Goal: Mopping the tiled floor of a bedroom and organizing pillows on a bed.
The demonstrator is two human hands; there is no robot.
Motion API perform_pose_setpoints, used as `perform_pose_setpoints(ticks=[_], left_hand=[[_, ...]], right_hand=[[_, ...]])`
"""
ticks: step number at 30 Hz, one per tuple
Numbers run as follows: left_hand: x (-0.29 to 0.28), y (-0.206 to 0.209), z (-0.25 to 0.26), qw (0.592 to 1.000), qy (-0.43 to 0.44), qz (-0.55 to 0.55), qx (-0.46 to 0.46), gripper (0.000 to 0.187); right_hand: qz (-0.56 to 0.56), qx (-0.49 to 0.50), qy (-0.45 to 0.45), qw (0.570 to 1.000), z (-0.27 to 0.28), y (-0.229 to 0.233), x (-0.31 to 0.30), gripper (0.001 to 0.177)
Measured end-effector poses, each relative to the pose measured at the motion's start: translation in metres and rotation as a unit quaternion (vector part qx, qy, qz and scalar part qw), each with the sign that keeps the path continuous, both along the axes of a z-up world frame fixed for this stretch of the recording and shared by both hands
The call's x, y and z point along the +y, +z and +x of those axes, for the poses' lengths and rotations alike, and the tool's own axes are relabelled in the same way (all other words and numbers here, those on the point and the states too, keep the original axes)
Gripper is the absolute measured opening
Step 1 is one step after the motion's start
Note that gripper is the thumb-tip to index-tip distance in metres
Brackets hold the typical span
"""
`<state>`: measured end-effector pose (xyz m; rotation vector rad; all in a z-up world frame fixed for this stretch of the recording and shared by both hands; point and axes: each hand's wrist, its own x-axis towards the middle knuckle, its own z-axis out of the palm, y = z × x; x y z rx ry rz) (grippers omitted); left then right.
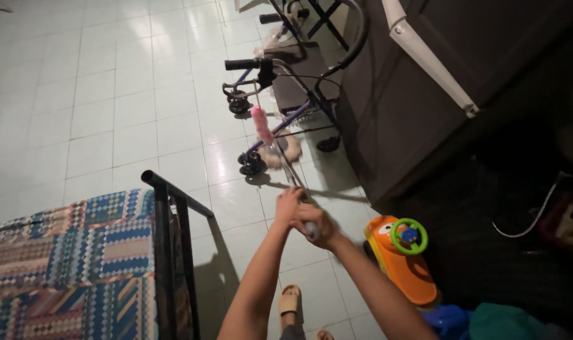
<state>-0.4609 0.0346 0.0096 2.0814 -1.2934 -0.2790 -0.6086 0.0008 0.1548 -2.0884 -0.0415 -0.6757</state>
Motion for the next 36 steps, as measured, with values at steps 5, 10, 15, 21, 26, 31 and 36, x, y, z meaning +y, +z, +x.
perform_pose_setpoints(ticks=[5, 10, 15, 21, 26, 31, 36], left_hand=[[0.000, -0.015, -0.008, 0.999, 0.006, 0.036, 0.031, 0.038], [-0.017, 0.004, -0.044, 0.993, -0.090, -0.077, 0.029, 0.029], [-0.033, 0.043, -0.122, 0.959, -0.147, -0.103, 0.219, 0.013], [-0.029, 0.093, -0.201, 0.909, -0.235, -0.177, 0.297, 0.025], [-0.049, 0.034, -0.197, 0.926, -0.231, -0.132, 0.266, 0.019], [-0.034, 0.005, -0.198, 0.942, -0.181, -0.061, 0.276, 0.016], [0.001, 0.028, -0.208, 0.976, -0.194, -0.053, 0.084, 0.010]], right_hand=[[-0.017, 0.021, 0.004, 1.000, -0.018, -0.010, 0.001, 0.017], [-0.023, 0.054, -0.016, 0.998, -0.069, 0.023, -0.004, 0.024], [0.043, 0.036, -0.128, 0.990, -0.139, 0.111, 0.013, 0.012], [0.054, -0.050, -0.223, 0.972, -0.192, 0.129, 0.022, 0.011], [0.045, -0.026, -0.195, 0.979, -0.197, 0.086, 0.022, 0.020], [-0.106, -0.035, -0.140, 0.984, -0.198, 0.067, 0.046, 0.022], [-0.067, -0.058, -0.159, 0.983, -0.206, 0.078, 0.067, 0.013]])
